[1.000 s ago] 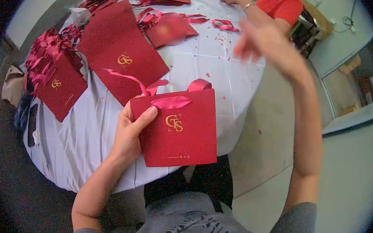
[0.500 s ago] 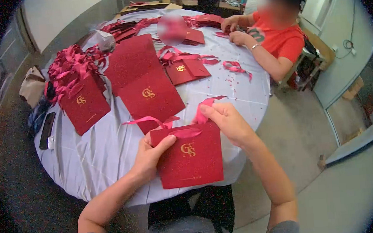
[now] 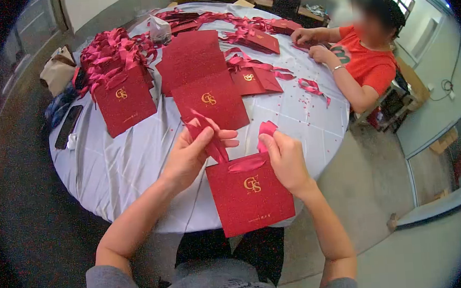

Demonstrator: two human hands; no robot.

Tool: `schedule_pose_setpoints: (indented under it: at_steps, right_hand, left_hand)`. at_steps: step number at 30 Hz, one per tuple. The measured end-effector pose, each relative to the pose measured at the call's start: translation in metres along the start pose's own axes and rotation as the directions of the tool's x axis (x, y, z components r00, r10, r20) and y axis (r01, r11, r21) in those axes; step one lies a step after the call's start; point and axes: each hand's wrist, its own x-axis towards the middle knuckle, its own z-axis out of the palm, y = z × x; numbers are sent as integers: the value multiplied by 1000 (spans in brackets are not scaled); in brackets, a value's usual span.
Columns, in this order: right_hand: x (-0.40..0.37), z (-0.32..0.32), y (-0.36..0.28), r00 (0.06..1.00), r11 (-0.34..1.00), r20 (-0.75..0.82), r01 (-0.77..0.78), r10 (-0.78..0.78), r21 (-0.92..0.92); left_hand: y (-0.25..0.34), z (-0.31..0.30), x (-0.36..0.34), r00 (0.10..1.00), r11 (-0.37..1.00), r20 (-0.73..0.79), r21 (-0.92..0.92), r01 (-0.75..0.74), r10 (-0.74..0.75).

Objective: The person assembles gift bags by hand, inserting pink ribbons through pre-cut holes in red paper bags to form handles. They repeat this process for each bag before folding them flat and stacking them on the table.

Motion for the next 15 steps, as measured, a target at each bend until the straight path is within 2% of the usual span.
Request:
schedule_pose_setpoints:
  at_steps: [3,6,8,11,14,15]
  right_hand:
    - [-1,5,-7,999,998,-36,24,-22,56]
    - [-4,9,-4,994,994,-34,100,-101,-41]
    - [-6,11,-1,996,997,-40,77,-78,-31]
    - [-9,14,2,1000,1000,-5,2,-2,15]
    - [-8,20,5,995,979,-58,95,-86,178]
    - [-8,20,4,995,980,-65,87,-76,178]
  left_hand:
    - [4,-3,-1,1000,1000,-25,29,-8,8]
    - [4,-7,3,1000,998,-20,-53,-18,17]
    - [6,-11,5,1000,991,-21,-135,-15,12]
    - [5,-12,6,999,988,-34,-157,4,-9]
    - [4,-12,7,1000,986,-15,-168,-11,9]
    - [4,-12,7,1000,985,-23,-171,-21,17]
